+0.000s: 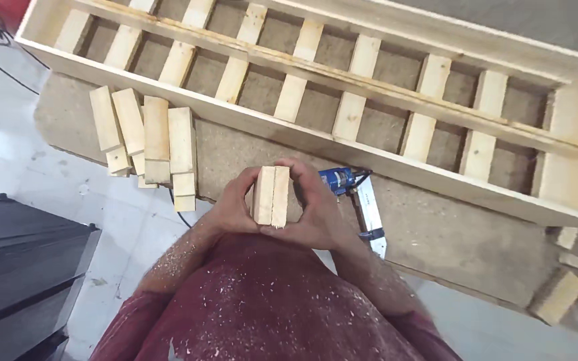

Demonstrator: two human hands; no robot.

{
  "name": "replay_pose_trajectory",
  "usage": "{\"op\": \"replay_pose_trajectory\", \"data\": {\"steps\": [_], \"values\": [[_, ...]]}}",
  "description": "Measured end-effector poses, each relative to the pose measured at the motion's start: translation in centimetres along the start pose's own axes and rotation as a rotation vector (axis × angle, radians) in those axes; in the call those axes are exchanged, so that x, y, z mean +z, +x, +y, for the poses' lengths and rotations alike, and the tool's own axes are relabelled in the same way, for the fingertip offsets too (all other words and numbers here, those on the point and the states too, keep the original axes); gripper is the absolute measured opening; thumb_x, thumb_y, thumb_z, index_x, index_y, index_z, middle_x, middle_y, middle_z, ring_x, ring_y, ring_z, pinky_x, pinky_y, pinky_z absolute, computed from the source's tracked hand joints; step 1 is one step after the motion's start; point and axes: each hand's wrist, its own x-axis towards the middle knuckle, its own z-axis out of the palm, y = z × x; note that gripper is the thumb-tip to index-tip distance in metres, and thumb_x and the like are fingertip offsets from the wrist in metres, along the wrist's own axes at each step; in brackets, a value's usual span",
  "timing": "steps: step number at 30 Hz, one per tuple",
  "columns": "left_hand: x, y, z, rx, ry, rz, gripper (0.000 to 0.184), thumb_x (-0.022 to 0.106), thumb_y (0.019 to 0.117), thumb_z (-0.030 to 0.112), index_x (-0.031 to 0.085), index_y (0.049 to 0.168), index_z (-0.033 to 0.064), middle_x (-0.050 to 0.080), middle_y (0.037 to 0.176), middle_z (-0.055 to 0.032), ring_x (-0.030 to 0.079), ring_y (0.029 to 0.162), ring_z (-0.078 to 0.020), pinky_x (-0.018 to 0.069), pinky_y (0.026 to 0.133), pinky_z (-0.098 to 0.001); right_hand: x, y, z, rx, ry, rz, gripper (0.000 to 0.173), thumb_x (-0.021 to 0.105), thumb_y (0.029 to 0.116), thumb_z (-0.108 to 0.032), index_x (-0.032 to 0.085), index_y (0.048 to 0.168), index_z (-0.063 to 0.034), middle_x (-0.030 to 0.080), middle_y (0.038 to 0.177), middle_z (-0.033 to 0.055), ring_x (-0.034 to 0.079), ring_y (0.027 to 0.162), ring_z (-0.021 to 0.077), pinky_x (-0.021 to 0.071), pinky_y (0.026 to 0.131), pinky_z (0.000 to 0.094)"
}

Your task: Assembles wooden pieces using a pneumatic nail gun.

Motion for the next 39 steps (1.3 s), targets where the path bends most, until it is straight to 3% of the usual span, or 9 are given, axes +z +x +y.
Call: {"op": "replay_pose_trajectory", "data": {"steps": [5, 12, 27, 30, 32, 33, 34, 36, 39], "values": [[0.2, -0.9, -0.2, -0.052, -0.031, -0.062, 0.090, 0.091, 0.0679, 0.048, 0.054, 0.131, -0.0050, 0.068, 0.122, -0.0067, 0.063, 0.117, -0.0042, 0.0530, 0.104, -0.0275, 0.8, -0.9, 0.2, -0.033, -0.104, 0.035, 0.088, 0.090, 0.0674, -0.049, 0.057, 0.131, 0.0025, 0.063, 0.128, 0.0166, 0.060, 0.123, 0.0217, 0.0540, 0.103, 0.0393], [0.4, -0.8, -0.1, -0.031, 0.051, -0.066, 0.094, 0.088, 0.0681, 0.057, 0.056, 0.130, -0.0061, 0.068, 0.122, -0.0083, 0.063, 0.117, -0.0046, 0.0528, 0.103, -0.0269, 0.3, -1.1, 0.3, -0.039, -0.113, 0.014, 0.086, 0.090, 0.0676, -0.048, 0.058, 0.130, 0.0017, 0.064, 0.129, 0.0169, 0.059, 0.126, 0.0240, 0.0525, 0.106, 0.0416], [1.2, -0.8, -0.3, -0.041, 0.126, -0.074, 0.093, 0.088, 0.0679, 0.057, 0.058, 0.128, -0.0080, 0.070, 0.118, -0.0124, 0.065, 0.113, -0.0069, 0.0547, 0.100, -0.0278, -0.9, -1.6, 0.4, -0.015, -0.188, -0.050, 0.086, 0.090, 0.0648, -0.045, 0.058, 0.131, 0.0001, 0.064, 0.130, 0.0163, 0.060, 0.125, 0.0232, 0.0537, 0.104, 0.0400], [1.4, -0.3, 0.2, -0.067, 0.205, -0.029, 0.094, 0.089, 0.0645, 0.056, 0.059, 0.128, -0.0065, 0.070, 0.118, -0.0129, 0.066, 0.111, -0.0093, 0.0558, 0.099, -0.0300, -1.4, -1.5, 0.1, 0.061, -0.109, -0.072, 0.102, 0.088, 0.0684, -0.055, 0.050, 0.145, -0.0009, 0.058, 0.141, 0.0150, 0.058, 0.130, 0.0194, 0.0530, 0.106, 0.0382], [1.1, 0.4, 0.5, -0.016, 0.345, -0.014, 0.090, 0.091, 0.0644, 0.051, 0.061, 0.129, -0.0041, 0.070, 0.122, -0.0154, 0.067, 0.115, -0.0183, 0.0566, 0.101, -0.0389, -1.9, -1.9, -0.2, 0.154, -0.008, -0.075, 0.127, 0.082, 0.0648, -0.073, 0.031, 0.158, -0.0040, 0.050, 0.152, 0.0112, 0.053, 0.136, 0.0163, 0.0510, 0.109, 0.0397], [0.9, 0.8, 0.7, 0.028, 0.463, -0.002, 0.087, 0.091, 0.0651, 0.049, 0.062, 0.129, -0.0025, 0.070, 0.123, -0.0162, 0.067, 0.116, -0.0230, 0.0568, 0.101, -0.0438, -2.0, -2.2, -0.2, 0.187, 0.048, -0.034, 0.127, 0.079, 0.0664, -0.076, 0.031, 0.158, -0.0031, 0.054, 0.150, 0.0101, 0.056, 0.133, 0.0155, 0.0524, 0.108, 0.0401], [0.7, 1.1, 0.8, 0.084, 0.598, 0.017, 0.083, 0.090, 0.0678, 0.050, 0.063, 0.127, -0.0015, 0.071, 0.123, -0.0171, 0.068, 0.115, -0.0269, 0.0562, 0.100, -0.0479, -2.0, -2.4, -0.4, 0.245, 0.079, 0.024, 0.116, 0.076, 0.0711, -0.075, 0.039, 0.154, -0.0024, 0.062, 0.141, 0.0078, 0.062, 0.124, 0.0129, 0.0563, 0.103, 0.0379], [0.8, 1.4, 0.9, 0.181, 0.866, 0.044, 0.071, 0.085, 0.0743, 0.050, 0.065, 0.124, 0.0027, 0.072, 0.121, -0.0161, 0.069, 0.113, -0.0302, 0.0552, 0.098, -0.0507, -1.1, -2.3, -0.5, 0.447, 0.054, 0.118, 0.074, 0.075, 0.0814, -0.062, 0.062, 0.131, -0.0089, 0.075, 0.107, -0.0020, 0.072, 0.096, 0.0050, 0.0640, 0.084, 0.0306], [0.9, 1.7, 0.9, 0.181, 1.077, -0.012, 0.065, 0.085, 0.0750, 0.043, 0.064, 0.125, 0.0063, 0.071, 0.125, -0.0135, 0.067, 0.116, -0.0318, 0.0534, 0.099, -0.0513, 0.3, -1.8, 1.0, 0.540, -0.009, 0.172, 0.049, 0.071, 0.0904, -0.048, 0.064, 0.117, -0.0080, 0.074, 0.094, -0.0033, 0.071, 0.085, 0.0025, 0.0627, 0.077, 0.0276]]}}
